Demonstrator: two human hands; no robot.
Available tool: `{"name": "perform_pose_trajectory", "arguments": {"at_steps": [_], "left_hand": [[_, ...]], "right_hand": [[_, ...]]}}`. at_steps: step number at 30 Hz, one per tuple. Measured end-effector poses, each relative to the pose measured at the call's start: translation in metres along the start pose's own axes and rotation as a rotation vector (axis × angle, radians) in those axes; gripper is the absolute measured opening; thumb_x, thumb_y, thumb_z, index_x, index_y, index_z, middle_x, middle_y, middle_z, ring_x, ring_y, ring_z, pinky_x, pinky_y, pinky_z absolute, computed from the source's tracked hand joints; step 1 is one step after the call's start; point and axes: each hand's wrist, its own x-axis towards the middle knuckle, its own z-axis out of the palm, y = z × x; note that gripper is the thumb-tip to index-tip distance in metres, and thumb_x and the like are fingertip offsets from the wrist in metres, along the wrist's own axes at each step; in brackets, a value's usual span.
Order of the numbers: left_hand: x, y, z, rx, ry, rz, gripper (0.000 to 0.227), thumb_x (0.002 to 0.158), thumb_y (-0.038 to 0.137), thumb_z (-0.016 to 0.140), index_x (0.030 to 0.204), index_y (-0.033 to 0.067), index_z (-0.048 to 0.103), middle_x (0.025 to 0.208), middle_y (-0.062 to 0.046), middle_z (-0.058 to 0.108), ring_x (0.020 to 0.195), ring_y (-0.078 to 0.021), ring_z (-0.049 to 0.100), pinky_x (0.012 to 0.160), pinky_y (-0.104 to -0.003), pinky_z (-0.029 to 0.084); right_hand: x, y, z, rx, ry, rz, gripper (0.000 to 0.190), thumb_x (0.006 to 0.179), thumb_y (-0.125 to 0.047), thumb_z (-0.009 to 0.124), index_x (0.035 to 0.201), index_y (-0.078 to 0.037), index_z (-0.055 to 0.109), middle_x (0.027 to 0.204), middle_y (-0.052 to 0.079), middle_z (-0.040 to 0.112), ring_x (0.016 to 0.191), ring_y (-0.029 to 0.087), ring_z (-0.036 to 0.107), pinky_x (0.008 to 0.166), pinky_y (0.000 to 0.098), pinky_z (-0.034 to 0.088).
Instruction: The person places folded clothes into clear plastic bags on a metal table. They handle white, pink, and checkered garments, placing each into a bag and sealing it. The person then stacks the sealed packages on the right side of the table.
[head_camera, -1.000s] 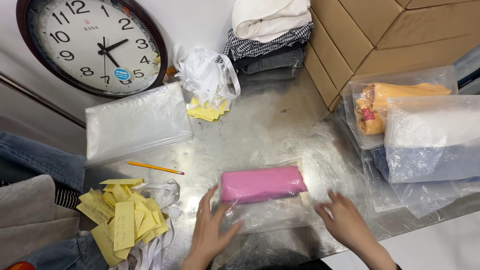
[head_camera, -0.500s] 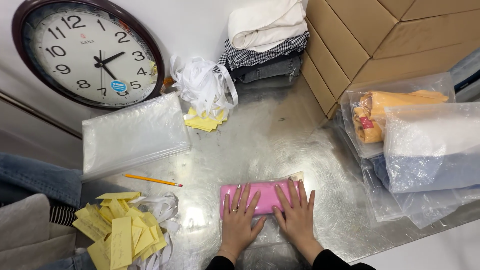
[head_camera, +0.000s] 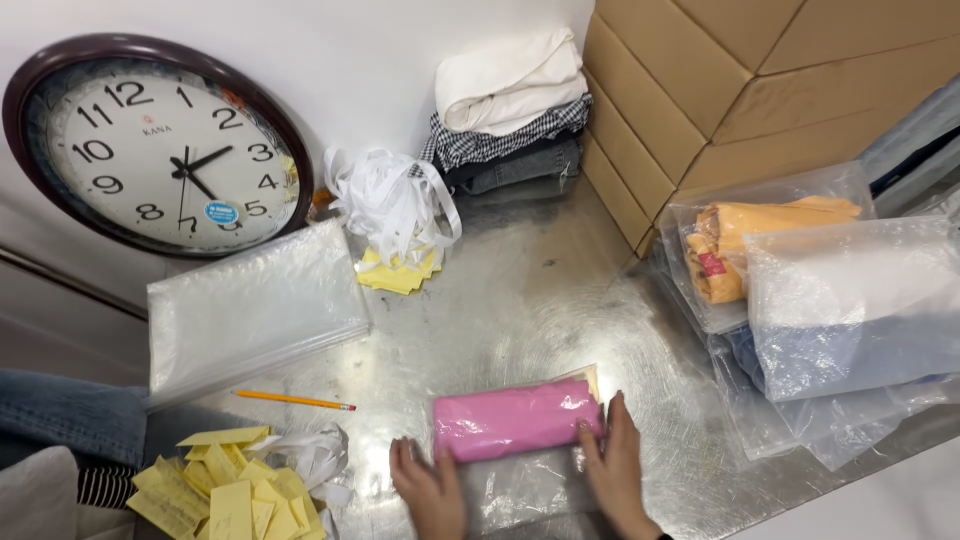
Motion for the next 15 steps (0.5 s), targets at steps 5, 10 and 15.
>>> {"name": "perform_pose_trajectory", "arguments": {"at_steps": [5, 10, 15], "left_hand": [[0.031, -0.019, -0.031, -0.208, -0.192, -0.398, 0.083, 0.088, 0.04, 0.072, 0.158, 0.0086, 0.04, 0.15, -0.016, 0.047, 0.113, -0.0268, 0.072, 0.11, -0.039, 0.056], [0.052, 0.05, -0.058, -0.329, -0.532, -0.643, 0.078, 0.082, 0.031, 0.084, 0.148, 0.0038, 0.053, 0.14, -0.013, 0.071, 0.123, -0.0243, 0.071, 0.103, -0.036, 0.056], [0.052, 0.044, -0.034, -0.118, -0.646, -0.62, 0.065, 0.077, 0.044, 0.088, 0.125, 0.002, 0.073, 0.112, -0.01, 0.078, 0.098, -0.022, 0.072, 0.083, -0.031, 0.055]], "right_hand": [[0.026, -0.023, -0.037, 0.227, -0.02, 0.473, 0.083, 0.085, -0.054, 0.064, 0.156, -0.014, 0.052, 0.14, 0.015, 0.071, 0.129, 0.029, 0.068, 0.111, 0.0405, 0.047], [0.034, -0.029, -0.061, 0.363, -0.372, 0.534, 0.049, 0.091, -0.058, 0.072, 0.085, -0.008, 0.071, 0.07, 0.003, 0.061, 0.063, 0.016, 0.055, 0.058, 0.0288, 0.035], [0.034, -0.006, -0.07, 0.783, -0.3, 0.554, 0.038, 0.097, -0.035, 0.073, 0.092, 0.001, 0.067, 0.079, 0.015, 0.069, 0.066, 0.024, 0.061, 0.06, 0.0347, 0.046]]}}
